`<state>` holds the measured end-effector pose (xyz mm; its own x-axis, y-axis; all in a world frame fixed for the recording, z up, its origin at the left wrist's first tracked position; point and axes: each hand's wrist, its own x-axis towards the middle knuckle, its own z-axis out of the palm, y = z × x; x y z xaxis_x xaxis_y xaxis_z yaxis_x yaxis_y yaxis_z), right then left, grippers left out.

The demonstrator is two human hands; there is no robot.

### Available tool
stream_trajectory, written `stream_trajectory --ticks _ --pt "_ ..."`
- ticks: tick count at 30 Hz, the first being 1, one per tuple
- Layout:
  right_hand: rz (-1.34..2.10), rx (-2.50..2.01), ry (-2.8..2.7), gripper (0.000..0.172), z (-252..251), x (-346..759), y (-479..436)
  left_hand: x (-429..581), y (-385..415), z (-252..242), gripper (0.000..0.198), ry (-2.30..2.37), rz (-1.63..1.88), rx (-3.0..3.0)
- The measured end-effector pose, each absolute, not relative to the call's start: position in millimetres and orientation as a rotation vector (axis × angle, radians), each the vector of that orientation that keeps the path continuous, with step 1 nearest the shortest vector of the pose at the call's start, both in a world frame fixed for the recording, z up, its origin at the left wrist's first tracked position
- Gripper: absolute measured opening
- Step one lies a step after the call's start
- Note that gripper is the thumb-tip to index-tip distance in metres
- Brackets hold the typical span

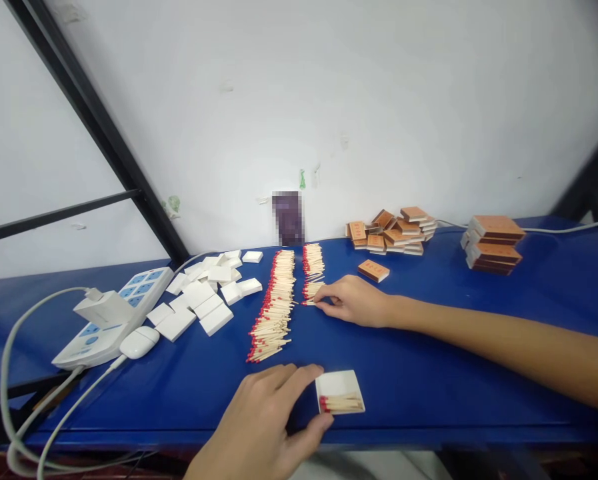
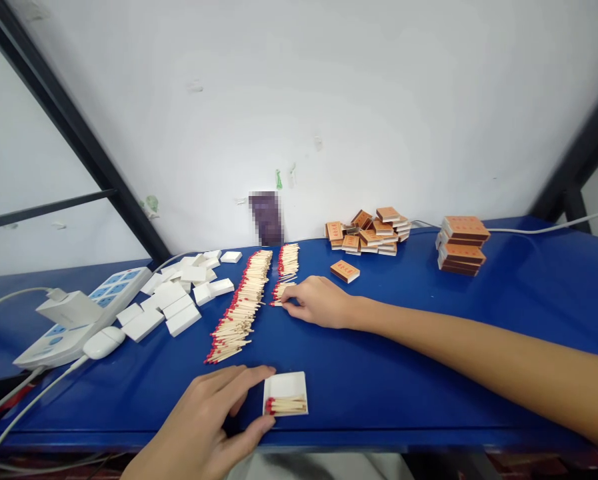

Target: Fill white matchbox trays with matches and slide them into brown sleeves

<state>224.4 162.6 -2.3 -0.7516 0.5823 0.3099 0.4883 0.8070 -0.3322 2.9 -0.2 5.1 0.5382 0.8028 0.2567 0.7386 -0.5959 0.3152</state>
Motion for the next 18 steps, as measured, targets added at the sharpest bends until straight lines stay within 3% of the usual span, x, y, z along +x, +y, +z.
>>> stream_trajectory --ticks 18 --pt "0.445 -0.818 -2.546 0.015 4.6 226.0 159.6 1.6 -0.4 3.2 0.038 1.3 0.611 2.658"
